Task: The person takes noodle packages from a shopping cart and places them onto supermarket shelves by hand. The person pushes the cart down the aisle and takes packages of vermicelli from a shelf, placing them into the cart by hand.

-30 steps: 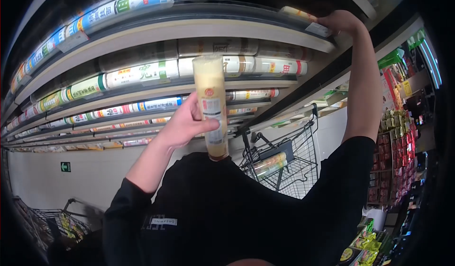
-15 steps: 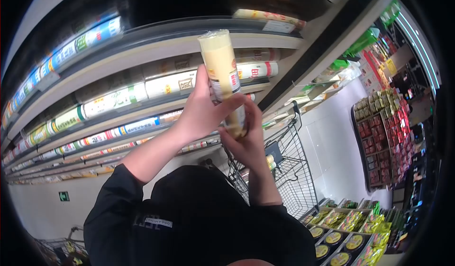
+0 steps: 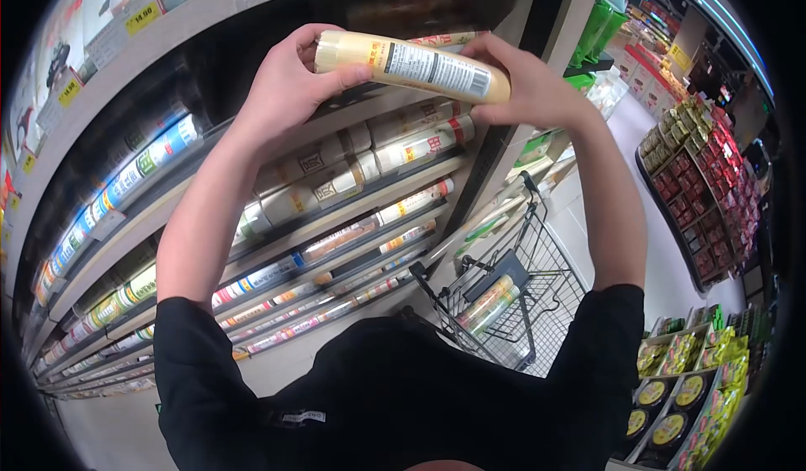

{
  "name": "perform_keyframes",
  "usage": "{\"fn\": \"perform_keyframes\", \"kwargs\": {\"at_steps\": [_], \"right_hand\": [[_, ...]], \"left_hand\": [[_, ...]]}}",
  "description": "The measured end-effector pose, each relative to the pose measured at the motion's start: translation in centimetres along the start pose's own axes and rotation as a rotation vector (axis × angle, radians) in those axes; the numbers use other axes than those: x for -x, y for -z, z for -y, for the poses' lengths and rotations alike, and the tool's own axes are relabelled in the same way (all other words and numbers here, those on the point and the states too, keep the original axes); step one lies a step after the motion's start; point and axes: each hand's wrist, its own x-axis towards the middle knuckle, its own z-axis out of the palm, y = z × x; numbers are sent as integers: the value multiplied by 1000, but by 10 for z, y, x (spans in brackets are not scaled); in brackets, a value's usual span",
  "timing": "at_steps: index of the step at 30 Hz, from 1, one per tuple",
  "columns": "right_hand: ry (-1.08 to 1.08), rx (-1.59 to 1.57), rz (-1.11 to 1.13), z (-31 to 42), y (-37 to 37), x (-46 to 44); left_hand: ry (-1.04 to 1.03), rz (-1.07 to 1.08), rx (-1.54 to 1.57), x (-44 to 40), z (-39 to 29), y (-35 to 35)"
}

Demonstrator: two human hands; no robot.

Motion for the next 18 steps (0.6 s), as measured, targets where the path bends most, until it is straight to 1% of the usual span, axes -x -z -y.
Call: {"fn": "perform_keyframes", "kwargs": {"at_steps": [2, 3, 4, 6, 7, 10, 11, 13, 14, 15, 18], "right_hand": [[12, 100, 41, -6, 20, -19], [14, 133, 23, -13, 25, -27], [60, 98, 1, -25, 28, -37], [186, 242, -183, -52, 27, -56], [166, 262, -182, -58, 28, -64], [-18, 210, -201, -71, 31, -84], [-65, 154, -191, -77, 32, -90], [-101, 198, -243, -78, 32, -95], [-120, 220, -269, -78, 32, -96], [-181, 32, -186, -94, 35, -108], [-199, 32, -282, -139, 26, -134]], "left_hand": [[-32, -89, -237, -7, -10, -1], [-47, -137, -353, -10, -14, -1], [-34, -129, -480, -17, -16, 1], [8, -117, -730, -36, -17, 5], [109, -68, -756, -41, -24, 5], [300, -38, -742, -69, -5, 9], [236, -121, -711, -72, 6, 5], [276, 75, -602, -86, 13, 12], [347, 117, -584, -96, 13, 9], [419, 158, -569, -106, 14, 6], [210, 36, -609, -116, 37, -6]]}}
